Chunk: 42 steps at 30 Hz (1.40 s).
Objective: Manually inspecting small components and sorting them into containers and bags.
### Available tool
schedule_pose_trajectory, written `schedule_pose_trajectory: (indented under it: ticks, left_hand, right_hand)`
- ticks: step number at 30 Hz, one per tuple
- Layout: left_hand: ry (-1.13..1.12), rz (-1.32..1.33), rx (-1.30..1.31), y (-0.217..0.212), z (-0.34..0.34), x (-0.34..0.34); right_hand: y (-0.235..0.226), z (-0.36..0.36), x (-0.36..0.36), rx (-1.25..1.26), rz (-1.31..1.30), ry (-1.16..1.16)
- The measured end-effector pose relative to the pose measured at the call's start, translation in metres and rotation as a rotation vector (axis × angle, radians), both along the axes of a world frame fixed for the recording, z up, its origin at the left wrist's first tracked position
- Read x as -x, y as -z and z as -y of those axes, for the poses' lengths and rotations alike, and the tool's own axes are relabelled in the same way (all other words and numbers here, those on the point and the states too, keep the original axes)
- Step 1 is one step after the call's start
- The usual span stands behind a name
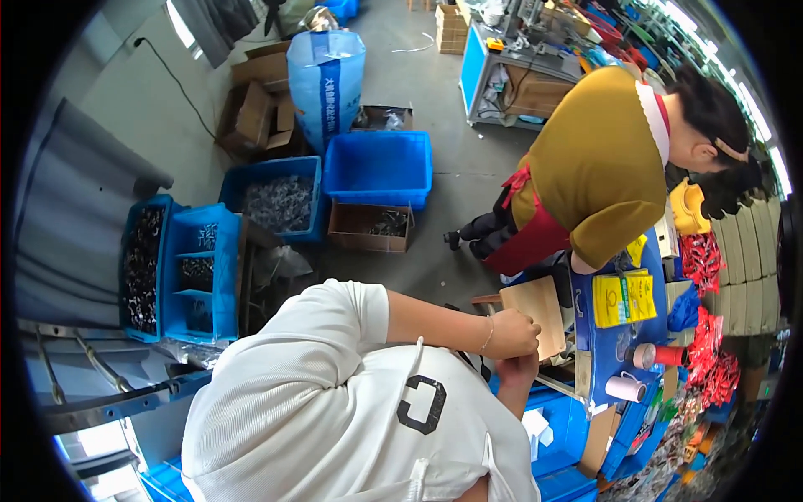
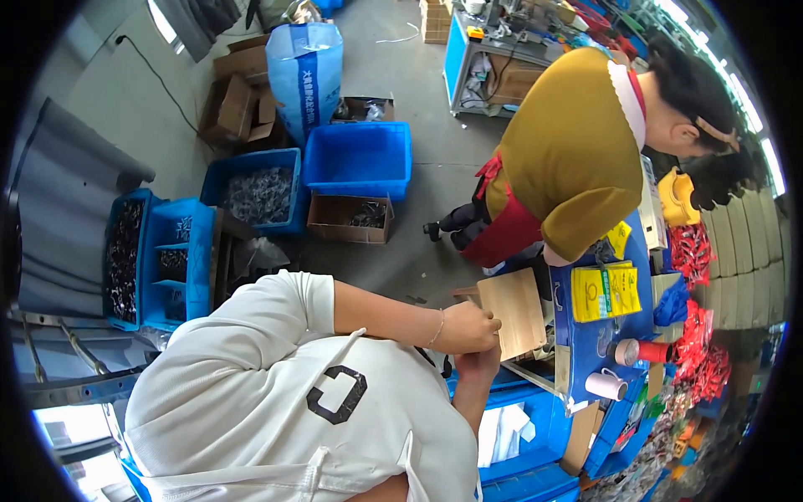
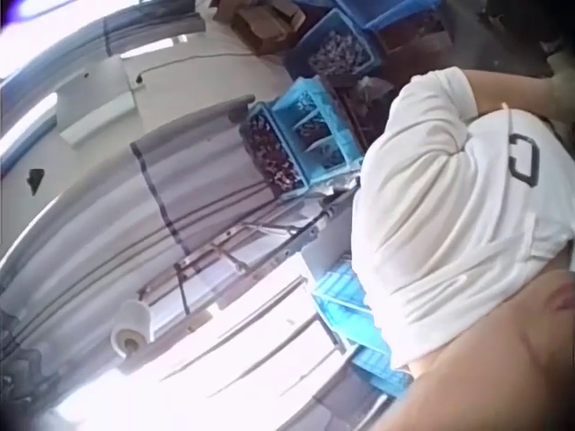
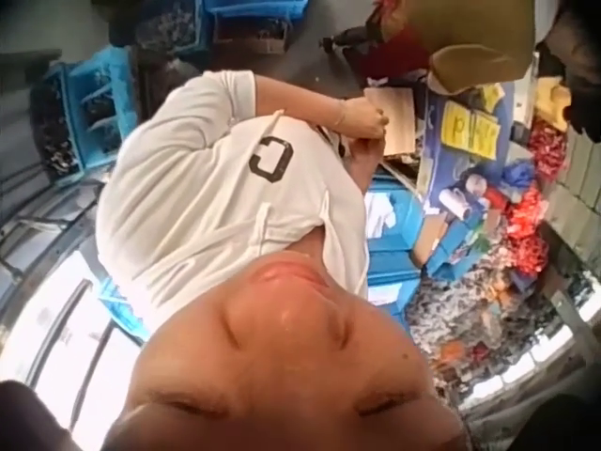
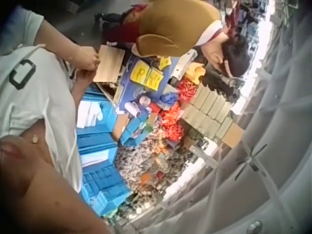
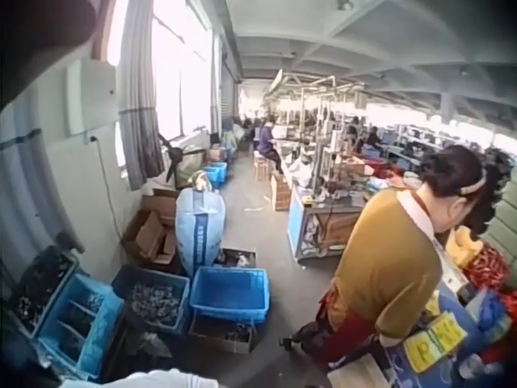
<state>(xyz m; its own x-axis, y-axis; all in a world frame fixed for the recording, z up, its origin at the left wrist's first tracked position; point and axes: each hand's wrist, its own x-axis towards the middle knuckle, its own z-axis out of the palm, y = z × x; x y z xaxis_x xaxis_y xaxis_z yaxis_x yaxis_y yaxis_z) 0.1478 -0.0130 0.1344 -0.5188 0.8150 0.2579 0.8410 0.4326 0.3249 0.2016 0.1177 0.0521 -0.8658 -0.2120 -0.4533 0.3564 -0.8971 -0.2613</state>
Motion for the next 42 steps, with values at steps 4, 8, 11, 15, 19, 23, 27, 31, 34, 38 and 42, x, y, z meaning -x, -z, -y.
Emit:
schedule_pose_trajectory:
  ticks: [4, 8, 11, 15, 19, 23, 27, 31, 34, 38, 42]
  left_hand:
    - [-0.031, 0.008, 0.049, 0.001, 0.004, 0.0]
    - [-0.055, 0.045, 0.094, 0.006, 0.003, 0.001]
    - [-0.154, 0.048, 0.08, 0.016, 0.003, -0.003]
    - [-0.283, 0.054, 0.104, 0.01, 0.016, 0.001]
    - [-0.465, 0.24, 0.156, 0.014, 0.04, -0.007]
    - [-0.666, 0.221, 0.057, 0.026, 0.072, -0.025]
    - [-0.851, 0.13, -0.054, 0.019, 0.112, -0.05]
    - [-0.942, 0.105, -0.211, -0.001, 0.163, -0.078]
    - [-1.046, 0.088, -0.317, -0.004, 0.204, -0.103]
    - [-1.185, 0.072, -0.395, -0.008, 0.263, -0.147]
    - [-1.392, 0.045, -0.461, -0.004, 0.308, -0.201]
  right_hand:
    - [-0.006, 0.004, 0.005, -0.09, 0.029, -0.1]
    - [0.004, -0.002, 0.009, -0.121, -0.001, -0.204]
    - [0.012, -0.006, 0.014, -0.129, 0.056, -0.184]
    - [0.01, 0.006, 0.02, -0.438, -0.265, -0.359]
    - [0.025, 0.021, 0.044, -0.137, -0.19, -0.576]
    - [0.009, 0.073, 0.062, -0.044, -0.091, -0.818]
    - [0.029, 0.114, 0.069, 0.037, -0.198, -0.914]
    - [0.032, 0.16, 0.063, -0.077, -0.239, -1.017]
    - [-0.004, 0.213, 0.053, -0.16, -0.071, -1.075]
    - [-0.012, 0.272, 0.049, -0.222, -0.014, -1.165]
    - [-0.008, 0.357, 0.047, -0.16, 0.07, -1.339]
